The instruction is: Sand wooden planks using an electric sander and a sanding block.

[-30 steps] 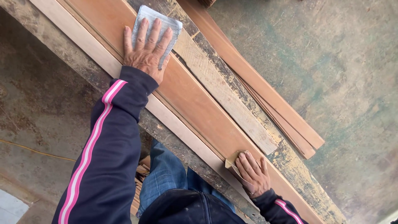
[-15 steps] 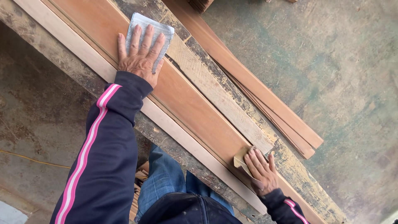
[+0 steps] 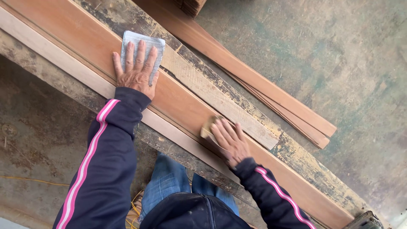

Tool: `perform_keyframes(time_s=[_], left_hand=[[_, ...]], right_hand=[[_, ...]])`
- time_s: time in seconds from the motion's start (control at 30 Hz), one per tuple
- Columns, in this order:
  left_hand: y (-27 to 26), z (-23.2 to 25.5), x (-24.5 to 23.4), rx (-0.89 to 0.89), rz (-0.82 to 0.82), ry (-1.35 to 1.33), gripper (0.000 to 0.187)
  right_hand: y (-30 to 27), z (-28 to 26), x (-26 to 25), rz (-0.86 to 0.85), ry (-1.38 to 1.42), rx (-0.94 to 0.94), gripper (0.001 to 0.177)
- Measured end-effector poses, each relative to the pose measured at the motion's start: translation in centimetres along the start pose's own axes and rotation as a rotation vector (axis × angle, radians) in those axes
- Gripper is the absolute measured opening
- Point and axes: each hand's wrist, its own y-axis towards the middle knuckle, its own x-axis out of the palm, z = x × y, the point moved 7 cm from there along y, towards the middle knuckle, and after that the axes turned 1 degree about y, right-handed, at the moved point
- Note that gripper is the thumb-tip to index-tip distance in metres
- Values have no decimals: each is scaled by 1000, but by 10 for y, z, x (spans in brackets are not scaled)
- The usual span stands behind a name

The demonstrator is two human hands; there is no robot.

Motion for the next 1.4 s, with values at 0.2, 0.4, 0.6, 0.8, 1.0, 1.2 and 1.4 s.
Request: perform_keyframes(time_s=[0.2,0.4,0.6,0.8,1.0,1.2,1.4], left_hand=[[1,4,-4,-4,-17,5,73],[1,4,-3,-3,-17,-4,73],[-2,-1,3,47,-7,35,72],[-5,-3,6,62,19,53,71],[-2,-2,3,64,-5,11,71],[0,-8,10,38,-59,12,74],[-1,2,0,69,-32,4,71]], right_hand=[[-170,27,24,385,-83,429,64],[32,-21,21,427,102,354,88],[-1,-22,8,501,79,420,87],[-284,74,94,679,-175,1394,44],[-38,-14,30,764,182,820,77],[-96,3,48,514,74,855,65],[-298,53,60,1054,451,1777,63]])
